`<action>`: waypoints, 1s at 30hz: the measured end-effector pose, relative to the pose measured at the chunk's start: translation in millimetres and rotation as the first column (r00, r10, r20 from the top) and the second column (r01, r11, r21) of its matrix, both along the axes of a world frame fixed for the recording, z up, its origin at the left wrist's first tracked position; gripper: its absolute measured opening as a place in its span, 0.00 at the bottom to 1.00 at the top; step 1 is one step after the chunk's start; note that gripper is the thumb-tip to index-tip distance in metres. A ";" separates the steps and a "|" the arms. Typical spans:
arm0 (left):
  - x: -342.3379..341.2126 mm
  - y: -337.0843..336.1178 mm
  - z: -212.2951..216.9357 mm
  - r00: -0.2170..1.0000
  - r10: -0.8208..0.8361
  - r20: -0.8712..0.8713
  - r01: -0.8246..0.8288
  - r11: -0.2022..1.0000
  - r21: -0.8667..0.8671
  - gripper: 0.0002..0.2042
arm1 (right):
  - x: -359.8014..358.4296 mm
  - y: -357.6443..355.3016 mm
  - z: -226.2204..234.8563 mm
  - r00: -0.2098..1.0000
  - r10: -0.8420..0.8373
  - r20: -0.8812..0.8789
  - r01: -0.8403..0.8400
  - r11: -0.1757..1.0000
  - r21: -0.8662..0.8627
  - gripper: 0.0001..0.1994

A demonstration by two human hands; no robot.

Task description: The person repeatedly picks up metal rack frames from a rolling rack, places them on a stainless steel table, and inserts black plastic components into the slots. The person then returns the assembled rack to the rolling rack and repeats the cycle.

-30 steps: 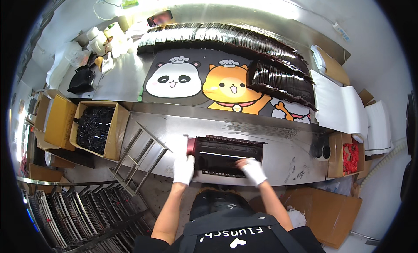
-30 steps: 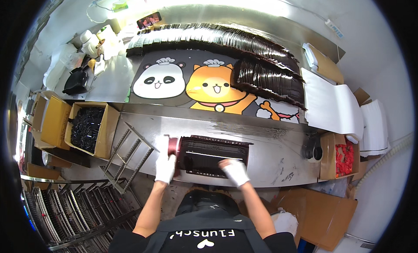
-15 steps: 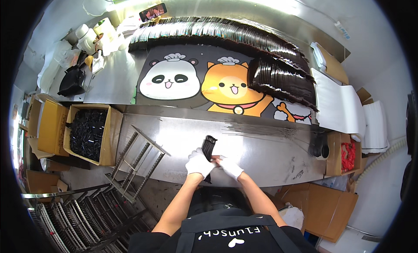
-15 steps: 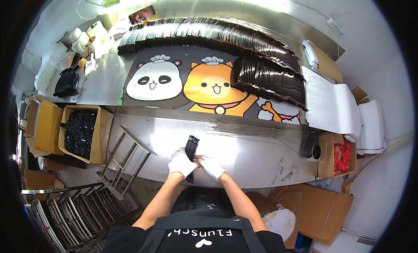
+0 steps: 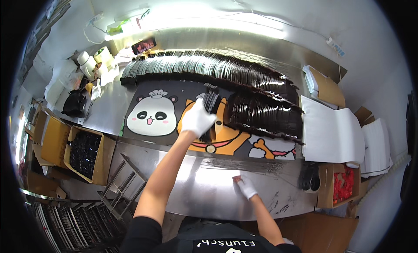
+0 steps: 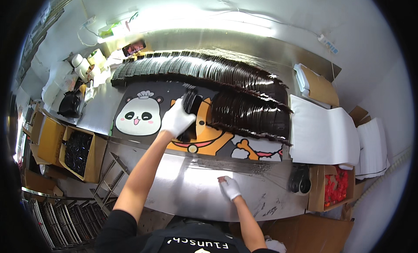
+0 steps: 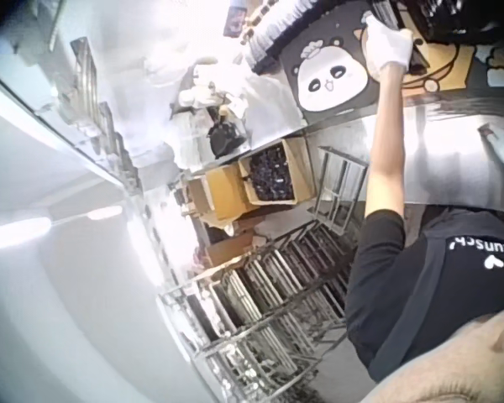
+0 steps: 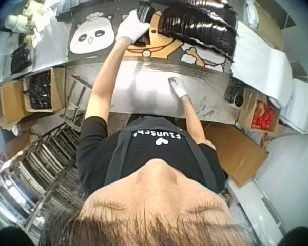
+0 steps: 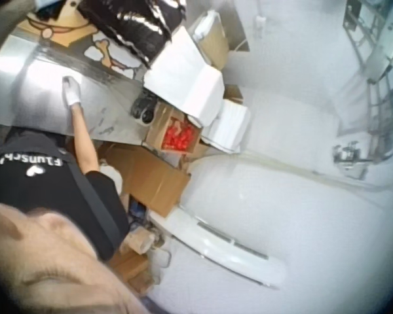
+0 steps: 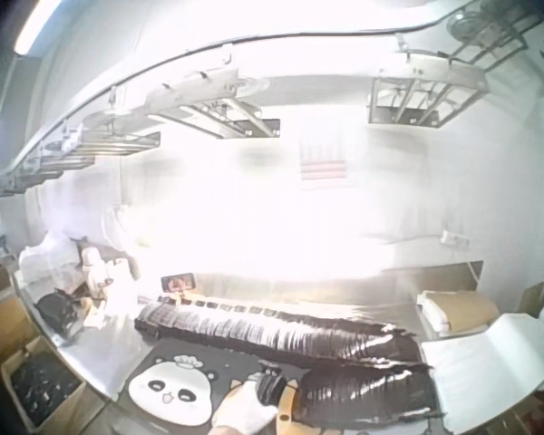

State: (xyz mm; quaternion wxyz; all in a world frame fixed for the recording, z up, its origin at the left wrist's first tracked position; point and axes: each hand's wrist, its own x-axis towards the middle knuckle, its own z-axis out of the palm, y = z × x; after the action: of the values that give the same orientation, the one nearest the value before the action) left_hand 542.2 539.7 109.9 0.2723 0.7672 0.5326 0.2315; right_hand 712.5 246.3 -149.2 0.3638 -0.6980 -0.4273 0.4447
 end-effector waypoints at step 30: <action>-376.7 -279.4 -147.6 0.659 0.390 -0.643 -0.413 0.902 0.124 0.38 | -119.6 258.1 243.5 0.485 -0.108 0.868 -0.705 0.539 0.461 0.08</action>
State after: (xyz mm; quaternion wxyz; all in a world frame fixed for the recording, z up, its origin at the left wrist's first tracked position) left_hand 165.5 260.3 -37.8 0.0235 0.6578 0.7528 -0.0055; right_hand 592.9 504.5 94.3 0.2865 -0.4814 -0.8213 -0.1081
